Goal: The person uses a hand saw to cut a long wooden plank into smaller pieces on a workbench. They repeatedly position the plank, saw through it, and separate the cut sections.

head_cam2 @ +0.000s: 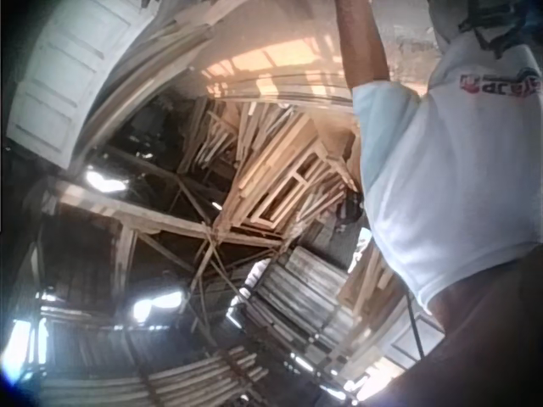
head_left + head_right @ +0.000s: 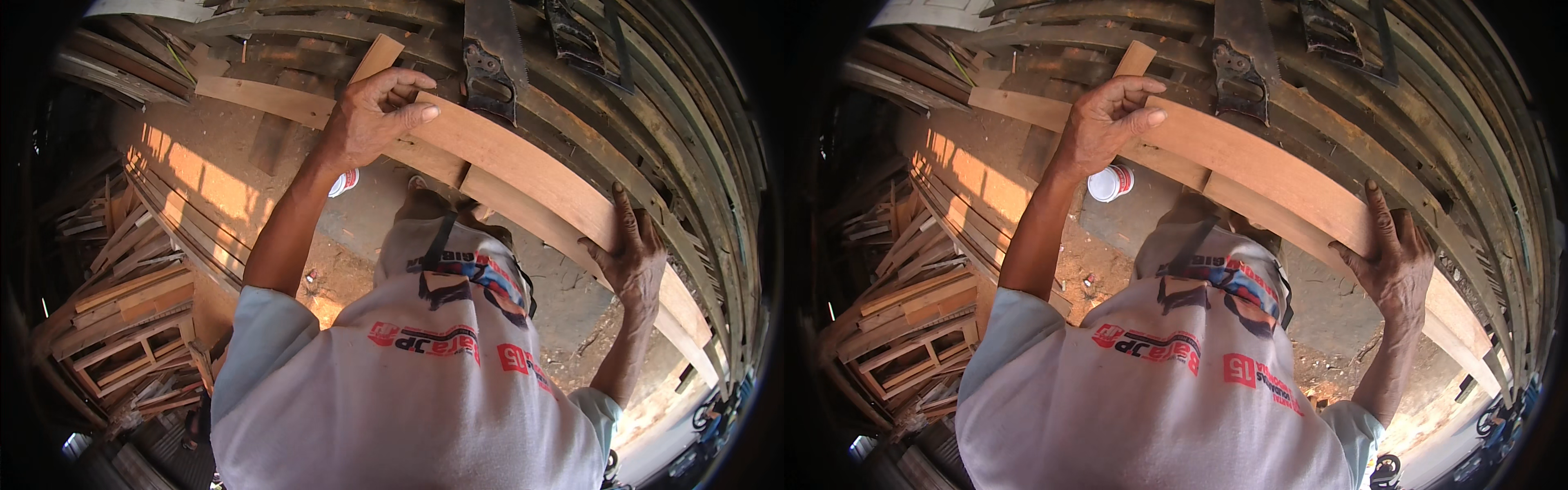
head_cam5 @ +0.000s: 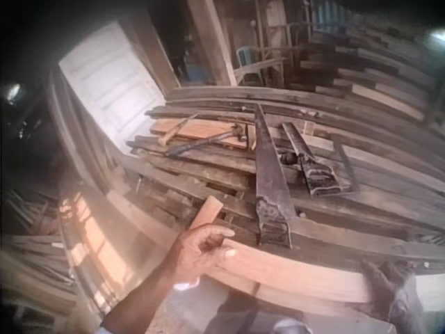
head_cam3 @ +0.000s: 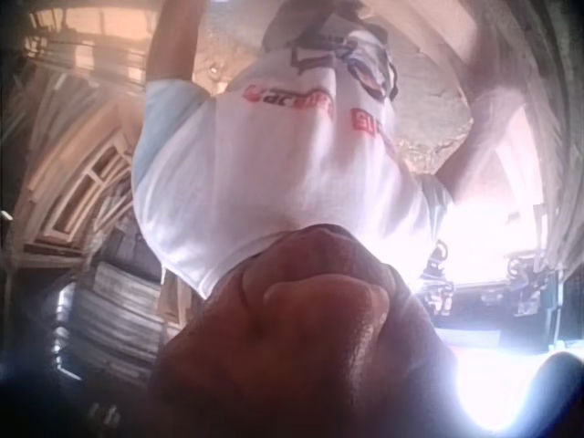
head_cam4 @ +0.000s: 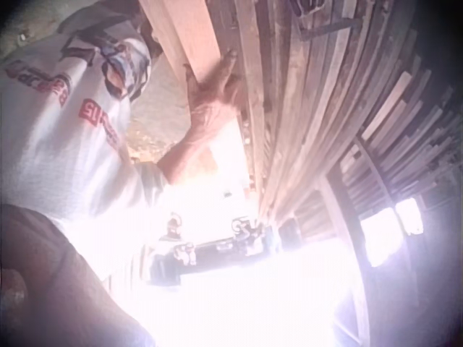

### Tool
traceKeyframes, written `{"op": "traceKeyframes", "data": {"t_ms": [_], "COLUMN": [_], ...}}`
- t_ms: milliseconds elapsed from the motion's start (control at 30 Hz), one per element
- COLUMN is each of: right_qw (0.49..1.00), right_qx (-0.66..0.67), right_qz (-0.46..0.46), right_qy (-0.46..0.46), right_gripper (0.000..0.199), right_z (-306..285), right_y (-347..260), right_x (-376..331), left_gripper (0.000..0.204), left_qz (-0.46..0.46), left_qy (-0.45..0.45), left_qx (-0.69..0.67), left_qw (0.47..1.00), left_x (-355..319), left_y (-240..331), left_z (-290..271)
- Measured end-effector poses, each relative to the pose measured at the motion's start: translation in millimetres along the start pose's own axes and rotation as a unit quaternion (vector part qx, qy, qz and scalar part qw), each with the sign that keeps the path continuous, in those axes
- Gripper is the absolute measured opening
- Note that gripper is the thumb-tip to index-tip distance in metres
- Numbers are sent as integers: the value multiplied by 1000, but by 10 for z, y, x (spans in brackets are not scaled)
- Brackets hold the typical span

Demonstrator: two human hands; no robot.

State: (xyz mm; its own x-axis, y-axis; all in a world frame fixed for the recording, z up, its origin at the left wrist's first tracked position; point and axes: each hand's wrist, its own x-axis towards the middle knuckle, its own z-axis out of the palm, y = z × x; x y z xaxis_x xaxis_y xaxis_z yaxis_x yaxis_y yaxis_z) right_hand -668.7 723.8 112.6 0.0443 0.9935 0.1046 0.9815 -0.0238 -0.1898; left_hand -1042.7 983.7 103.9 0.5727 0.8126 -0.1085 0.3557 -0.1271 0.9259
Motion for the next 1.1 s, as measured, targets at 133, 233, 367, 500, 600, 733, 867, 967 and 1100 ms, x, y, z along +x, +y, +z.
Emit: {"op": "traceKeyframes", "data": {"t_ms": [133,233,367,500,600,733,867,967,1100], "right_qw": [999,998,997,996,994,993,994,994,997], "right_qx": [-3,24,28,2,3,-4,6,21,28], "right_qz": [15,35,37,46,67,64,66,65,28], "right_qy": [-38,-37,-55,-83,-91,-95,-86,-90,-72], "right_gripper": [113,110,106,105,104,101,102,103,102], "right_z": [15,135,205,244,273,245,271,298,361], "right_y": [-370,-559,-801,-916,-960,-1013,-994,-963,-889], "right_x": [-226,-263,-256,-221,-203,-78,22,50,101], "left_gripper": [83,105,109,99,91,87,89,92,90], "left_qz": [134,119,124,183,193,192,197,187,192], "left_qy": [-25,-43,-68,-73,-83,-91,-115,-144,-152], "left_qx": [241,299,313,307,305,277,277,265,288], "left_qw": [961,946,939,931,929,937,934,935,926], "left_x": [-334,-447,-386,-300,-210,-165,-138,-91,-110], "left_y": [-172,-319,-469,-775,-942,-885,-1007,-1017,-989], "left_z": [-240,-343,-412,-462,-513,-559,-630,-676,-689]}}
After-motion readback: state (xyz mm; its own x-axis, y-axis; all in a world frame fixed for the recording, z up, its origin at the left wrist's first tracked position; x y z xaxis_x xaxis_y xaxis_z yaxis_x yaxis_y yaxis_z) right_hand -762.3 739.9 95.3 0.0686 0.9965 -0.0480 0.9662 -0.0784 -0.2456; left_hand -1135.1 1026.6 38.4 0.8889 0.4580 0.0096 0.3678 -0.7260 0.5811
